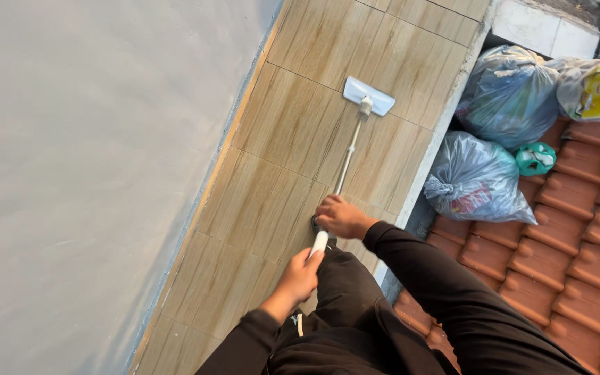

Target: Mopping a tiled floor using a spray mop.

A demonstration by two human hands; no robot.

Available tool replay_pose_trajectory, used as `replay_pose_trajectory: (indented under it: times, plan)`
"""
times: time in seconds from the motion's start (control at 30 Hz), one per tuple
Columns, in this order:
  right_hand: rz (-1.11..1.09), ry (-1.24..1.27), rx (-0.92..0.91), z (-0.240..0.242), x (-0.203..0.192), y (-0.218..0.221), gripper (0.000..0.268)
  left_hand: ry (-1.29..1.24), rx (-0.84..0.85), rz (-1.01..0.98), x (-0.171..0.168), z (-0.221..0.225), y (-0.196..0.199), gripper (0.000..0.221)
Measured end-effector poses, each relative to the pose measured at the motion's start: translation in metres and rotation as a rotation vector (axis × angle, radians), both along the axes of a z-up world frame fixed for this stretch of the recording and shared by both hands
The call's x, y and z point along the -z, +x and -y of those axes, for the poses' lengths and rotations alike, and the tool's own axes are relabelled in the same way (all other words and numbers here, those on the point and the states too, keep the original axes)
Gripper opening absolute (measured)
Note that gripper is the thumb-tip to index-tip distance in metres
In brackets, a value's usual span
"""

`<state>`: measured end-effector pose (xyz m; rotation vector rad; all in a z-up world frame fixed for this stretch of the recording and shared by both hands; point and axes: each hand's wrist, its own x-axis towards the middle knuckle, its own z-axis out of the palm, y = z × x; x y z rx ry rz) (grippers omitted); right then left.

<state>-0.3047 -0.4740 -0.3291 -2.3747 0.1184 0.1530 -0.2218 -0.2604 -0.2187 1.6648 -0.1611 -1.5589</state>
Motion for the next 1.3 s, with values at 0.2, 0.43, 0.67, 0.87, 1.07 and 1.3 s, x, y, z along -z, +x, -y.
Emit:
replay_pose_trajectory:
  times: [0.2,0.43,0.67,0.87,1.07,1.3]
  plan:
    - [-0.217,0.267,0.001,-0.166,-0.061,-0.007,0.033,0.113,-0.010,-0.188,-0.045,-0.182,0.002,0.031]
    - [-0.350,0.486,-0.283,-0.312,-0.118,-0.009,0.054,0.059,0.234,-0.033,0.040,-0.426,-0.002,0.039]
    - [-0.345,0.485,-0.212,-0.319,-0.127,-0.018,0.055,0.151,0.013,0.116,-0.013,-0.391,-0.015,0.039]
    - [-0.159,0.425,0.080,-0.282,-0.130,-0.025,0.041,0.161,0.072,0.325,-0.099,-0.269,-0.008,0.037]
    - [-0.031,0.281,0.238,-0.182,-0.065,-0.059,0.030,-0.005,0.169,0.503,-0.027,-0.140,-0.059,0.037]
    - [0.038,0.040,0.354,0.019,0.006,-0.130,0.012,-0.113,0.304,0.508,0.027,0.071,-0.116,0.040]
